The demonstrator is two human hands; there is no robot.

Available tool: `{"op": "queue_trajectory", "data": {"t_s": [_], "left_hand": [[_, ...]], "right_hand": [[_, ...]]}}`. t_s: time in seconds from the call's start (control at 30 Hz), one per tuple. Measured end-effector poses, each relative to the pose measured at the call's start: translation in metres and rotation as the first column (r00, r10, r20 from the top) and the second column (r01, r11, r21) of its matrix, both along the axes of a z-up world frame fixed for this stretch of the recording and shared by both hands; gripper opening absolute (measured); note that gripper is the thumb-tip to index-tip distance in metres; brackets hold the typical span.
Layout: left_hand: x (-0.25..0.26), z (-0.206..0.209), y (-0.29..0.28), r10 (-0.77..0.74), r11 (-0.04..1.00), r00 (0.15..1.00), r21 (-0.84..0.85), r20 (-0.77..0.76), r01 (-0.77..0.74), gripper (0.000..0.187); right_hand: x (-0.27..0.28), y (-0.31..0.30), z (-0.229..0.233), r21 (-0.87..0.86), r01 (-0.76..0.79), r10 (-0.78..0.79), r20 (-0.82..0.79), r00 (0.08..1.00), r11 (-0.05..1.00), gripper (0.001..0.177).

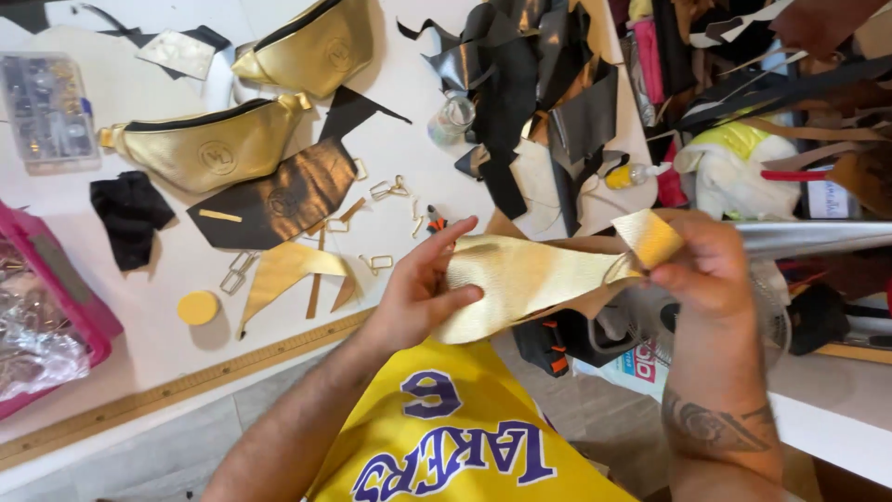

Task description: The person is sorting through leather scraps on a workbench, using a long wooden ruler to measure specific dimensions, and marking the leather with a pen.

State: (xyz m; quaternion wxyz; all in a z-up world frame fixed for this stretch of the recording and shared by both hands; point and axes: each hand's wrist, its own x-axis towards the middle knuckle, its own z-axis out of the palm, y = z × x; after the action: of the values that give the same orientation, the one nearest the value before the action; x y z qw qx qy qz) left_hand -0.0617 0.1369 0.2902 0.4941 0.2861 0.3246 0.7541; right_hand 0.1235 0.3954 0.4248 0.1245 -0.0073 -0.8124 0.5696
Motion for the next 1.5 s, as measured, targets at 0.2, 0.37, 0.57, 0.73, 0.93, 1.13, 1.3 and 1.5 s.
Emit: {"op": "queue_trajectory", "data": {"t_s": [0.2, 0.37, 0.57, 0.73, 0.93, 1.13, 1.3, 1.5], "left_hand": [[-0.055, -0.011, -0.093, -0.008, 0.840, 0.636, -0.350, -0.772, -0.414, 0.064], [-0.083, -0.008, -0.131, -0.161, 0.717, 0.472, -0.432, -0.867, -0.548, 0.038], [-0.077, 0.075, -0.121, -0.055, 0.706, 0.567, -0.434, -0.822, -0.560, 0.023], [-0.066, 0.087, -0.099, -0.108, 0.524, 0.737, -0.668, -0.667, -0.528, 0.043], [-0.042, 0.028, -0.057, -0.163, 0.306, 0.370, -0.403, -0.915, -0.862, 0.031], [-0.043, -0.054, -0.142, -0.057, 0.221, 0.420, -0.422, -0.906, -0.880, 0.035], [0.010, -0.108, -0.186, 0.264, 0.101, 0.240, -0.221, -0.934, -0.970, 0.025], [0.019, 0.040, -0.018, 0.018, -0.035, 0.229, -0.229, -0.973, -0.973, 0.041]], "right_hand": [[-0.028, -0.092, -0.109, 0.312, 0.196, -0.210, 0.011, 0.978, 0.930, 0.028], [-0.069, -0.124, -0.165, 0.506, 0.105, -0.095, -0.046, 0.994, 0.856, 0.015], [-0.099, -0.108, -0.164, 0.316, 0.092, -0.065, -0.094, 0.993, 0.944, 0.007], [-0.077, -0.034, -0.190, 0.058, 0.209, -0.204, -0.074, 0.976, 0.976, 0.028], [-0.022, 0.115, -0.343, -0.168, 0.786, -0.573, 0.598, 0.561, 0.595, 0.015], [-0.042, 0.210, -0.349, -0.066, 0.649, -0.466, 0.642, 0.609, 0.758, 0.014], [-0.088, 0.282, -0.321, 0.190, 0.560, -0.582, 0.419, 0.697, 0.806, 0.017], [-0.082, 0.288, -0.353, 0.768, 0.311, -0.679, 0.210, 0.704, 0.560, 0.042]]}}
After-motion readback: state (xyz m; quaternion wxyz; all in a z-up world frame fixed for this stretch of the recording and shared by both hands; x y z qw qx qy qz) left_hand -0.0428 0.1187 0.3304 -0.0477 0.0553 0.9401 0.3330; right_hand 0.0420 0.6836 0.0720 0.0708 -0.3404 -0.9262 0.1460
